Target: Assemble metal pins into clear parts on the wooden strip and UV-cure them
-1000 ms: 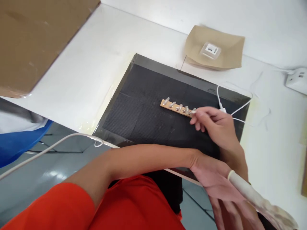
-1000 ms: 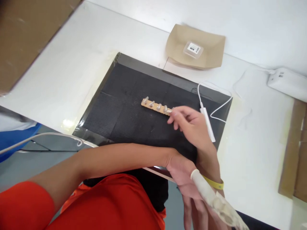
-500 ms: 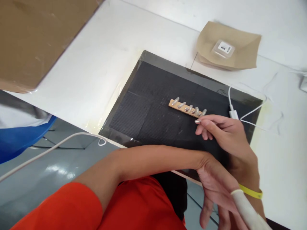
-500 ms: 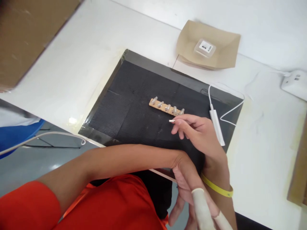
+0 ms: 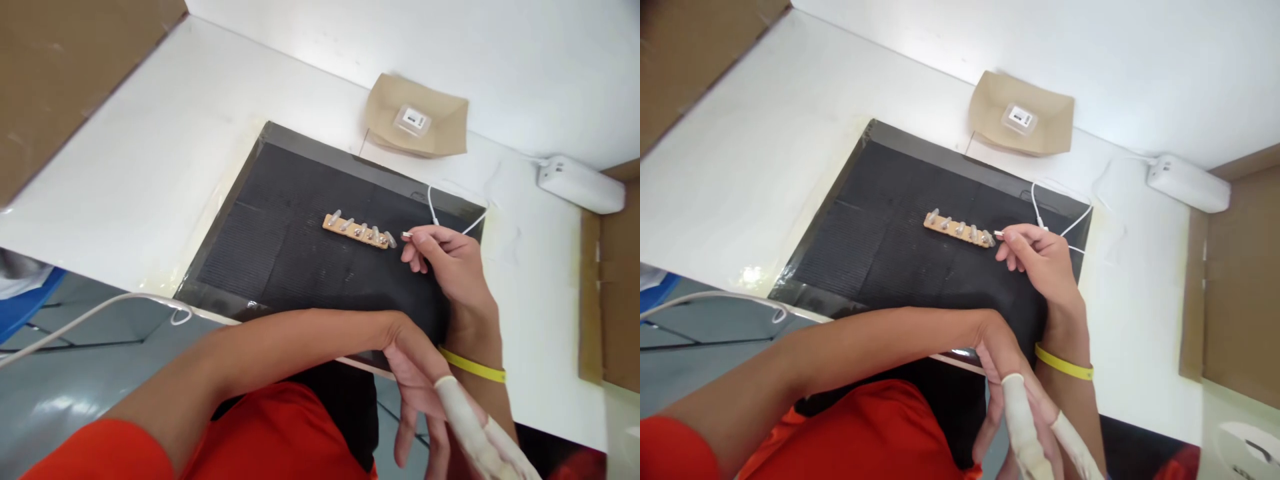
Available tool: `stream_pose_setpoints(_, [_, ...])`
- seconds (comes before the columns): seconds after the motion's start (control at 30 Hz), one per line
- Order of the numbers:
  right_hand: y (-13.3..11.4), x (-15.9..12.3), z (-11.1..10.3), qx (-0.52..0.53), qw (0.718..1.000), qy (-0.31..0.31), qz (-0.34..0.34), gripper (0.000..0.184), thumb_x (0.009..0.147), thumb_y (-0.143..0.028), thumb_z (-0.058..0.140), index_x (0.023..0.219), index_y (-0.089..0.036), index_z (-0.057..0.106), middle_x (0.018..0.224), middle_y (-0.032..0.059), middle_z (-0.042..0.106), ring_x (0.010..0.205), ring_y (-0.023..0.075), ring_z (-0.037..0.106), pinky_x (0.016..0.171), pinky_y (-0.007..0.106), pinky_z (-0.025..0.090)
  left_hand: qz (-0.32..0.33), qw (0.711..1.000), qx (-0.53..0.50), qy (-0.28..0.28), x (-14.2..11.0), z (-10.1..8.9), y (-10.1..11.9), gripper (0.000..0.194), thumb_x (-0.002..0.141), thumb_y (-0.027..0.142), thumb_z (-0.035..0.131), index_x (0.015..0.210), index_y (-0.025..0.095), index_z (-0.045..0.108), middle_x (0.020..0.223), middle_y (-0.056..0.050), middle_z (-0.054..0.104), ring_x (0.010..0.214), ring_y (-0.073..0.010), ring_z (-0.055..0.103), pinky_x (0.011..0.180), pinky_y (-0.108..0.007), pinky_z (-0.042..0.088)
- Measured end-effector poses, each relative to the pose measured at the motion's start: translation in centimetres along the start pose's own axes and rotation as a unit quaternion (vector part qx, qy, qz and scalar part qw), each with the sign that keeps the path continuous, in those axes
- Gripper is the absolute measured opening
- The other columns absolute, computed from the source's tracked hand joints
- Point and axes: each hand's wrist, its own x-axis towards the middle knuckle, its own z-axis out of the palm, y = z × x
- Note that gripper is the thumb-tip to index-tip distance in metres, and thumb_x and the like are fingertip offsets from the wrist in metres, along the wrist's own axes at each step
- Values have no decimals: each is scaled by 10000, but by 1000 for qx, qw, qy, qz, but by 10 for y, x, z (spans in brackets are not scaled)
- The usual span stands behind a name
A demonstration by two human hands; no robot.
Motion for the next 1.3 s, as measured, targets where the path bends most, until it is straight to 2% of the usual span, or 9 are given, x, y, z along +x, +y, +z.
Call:
stream_pose_setpoints(0.23, [6, 8, -3, 105, 994, 21, 5, 371, 768, -569, 855, 801, -214, 752, 566, -28, 642, 420, 82, 478, 383, 224, 338, 32, 999, -27, -3, -3, 5, 8, 887, 555, 623, 776, 1294, 137, 696, 1310, -142, 631, 1122, -371, 738, 667, -486, 634])
stream_pose_setpoints(0.37, [9, 11, -2, 122, 992, 15, 26, 399, 732, -582, 864, 798, -213, 729, 547, -38, 611, 406, 81, 454, 374, 226, 325, 50, 997, -4, 66, -30, 29, 14, 946, 574, 708, 770, 1321, 135, 679, 1209, -113, 680, 1062, -344, 761, 658, -449, 639])
stream_pose_setpoints(0.53, [8, 10, -1, 111, 994, 3, 25, 444, 707, -622, 858, 795, -214, 707, 542, -40, 599, 406, 87, 450, 373, 232, 324, 60, 969, 197, 139, -69, 71, 33, 763, 702, 583, 833, 1321, 161, 688, 1143, -89, 727, 1092, -299, 735, 859, -408, 643])
stream_pose_setpoints(0.6, [8, 9, 0, 115, 993, 0, 29, 441, 704, -616, 866, 801, -214, 712, 556, -36, 611, 418, 87, 466, 380, 227, 329, 109, 882, 336, 313, -88, 89, 31, 545, 876, 515, 725, 1332, 219, 687, 1241, -83, 721, 1182, -247, 688, 1044, -381, 578])
stream_pose_setpoints(0.7, [7, 9, 3, 124, 992, -14, 30, 426, 722, -604, 866, 814, -211, 728, 583, -27, 639, 436, 85, 487, 392, 219, 347, 125, 598, 543, 577, -122, 106, 16, 341, 1013, 389, 573, 1267, 208, 712, 1366, -122, 677, 1321, -233, 582, 1231, -416, 411])
stream_pose_setpoints(0.8, [8, 9, 6, 124, 992, -36, 15, 423, 738, -601, 864, 817, -204, 740, 588, -20, 651, 447, 78, 501, 397, 207, 355, 17, 403, 649, 645, -160, 106, 4, 360, 1017, 377, 569, 1324, 222, 674, 1487, -120, 593, 1425, -283, 471, 1243, -503, 356])
stream_pose_setpoints(0.87, [9, 10, 7, 123, 992, -39, 8, 413, 754, -591, 859, 820, -200, 744, 595, -17, 658, 450, 73, 502, 397, 202, 354, -65, 354, 673, 647, -181, 100, 5, 396, 1011, 374, 571, 1346, 177, 651, 1549, -163, 528, 1484, -337, 395, 1235, -547, 337])
stream_pose_setpoints(1.1, [13, 10, 9, 114, 992, -46, 4, 377, 801, -567, 825, 833, -200, 746, 637, 0, 690, 469, 84, 500, 409, 221, 358, -143, 365, 689, 610, -207, 72, 28, 588, 899, 473, 709, 1397, 178, 607, 1602, -181, 471, 1520, -405, 334, 1229, -597, 251])
stream_pose_setpoints(1.3, [11, 10, 11, 91, 994, -64, -2, 344, 847, -535, 784, 830, -194, 744, 665, 9, 704, 498, 89, 512, 426, 229, 344, -160, 399, 690, 583, -213, 56, 32, 429, 893, 418, 696, 1259, 196, 702, 1528, -137, 571, 1482, -378, 398, 1201, -575, 241])
